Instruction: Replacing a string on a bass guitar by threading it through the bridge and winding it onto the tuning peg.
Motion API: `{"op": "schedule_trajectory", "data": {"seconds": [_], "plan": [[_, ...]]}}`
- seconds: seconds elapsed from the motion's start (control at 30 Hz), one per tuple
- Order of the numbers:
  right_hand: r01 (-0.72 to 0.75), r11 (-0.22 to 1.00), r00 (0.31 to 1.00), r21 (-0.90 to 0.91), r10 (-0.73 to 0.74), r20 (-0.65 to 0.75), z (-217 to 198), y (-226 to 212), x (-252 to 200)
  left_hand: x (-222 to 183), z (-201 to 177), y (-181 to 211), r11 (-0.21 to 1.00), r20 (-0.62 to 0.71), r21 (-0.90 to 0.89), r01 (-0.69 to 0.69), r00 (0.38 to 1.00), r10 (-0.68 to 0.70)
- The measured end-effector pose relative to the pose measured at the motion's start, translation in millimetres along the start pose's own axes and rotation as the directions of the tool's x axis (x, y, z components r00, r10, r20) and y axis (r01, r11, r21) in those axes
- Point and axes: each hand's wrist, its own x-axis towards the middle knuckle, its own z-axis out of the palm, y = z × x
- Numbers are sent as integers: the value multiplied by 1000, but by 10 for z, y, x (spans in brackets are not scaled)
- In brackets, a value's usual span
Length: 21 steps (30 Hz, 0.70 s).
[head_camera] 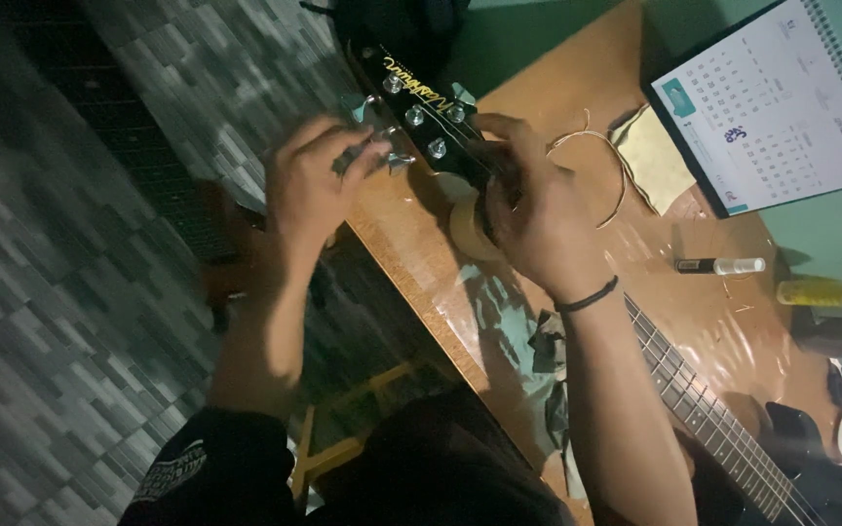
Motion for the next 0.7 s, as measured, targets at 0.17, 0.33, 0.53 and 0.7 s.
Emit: {"op": "schedule_trajectory", "data": {"seconds": [0.17,0.33,0.53,0.7], "plan": [[-77,997,995,1,77,-63,2,-6,6,62,58,176,918,17,-251,307,949,-313],[-72,997,979,-29,65,-195,-17,32,-42,-45,68,-76,942,-127,-281,182,966,-224],[-63,979,955,193,116,-273,-30,-49,-65,-30,58,-93,990,-110,-95,-105,989,94],[-433,900,890,-43,420,-178,-114,352,19,63,34,208,538,283,-587,605,776,-563]]}}
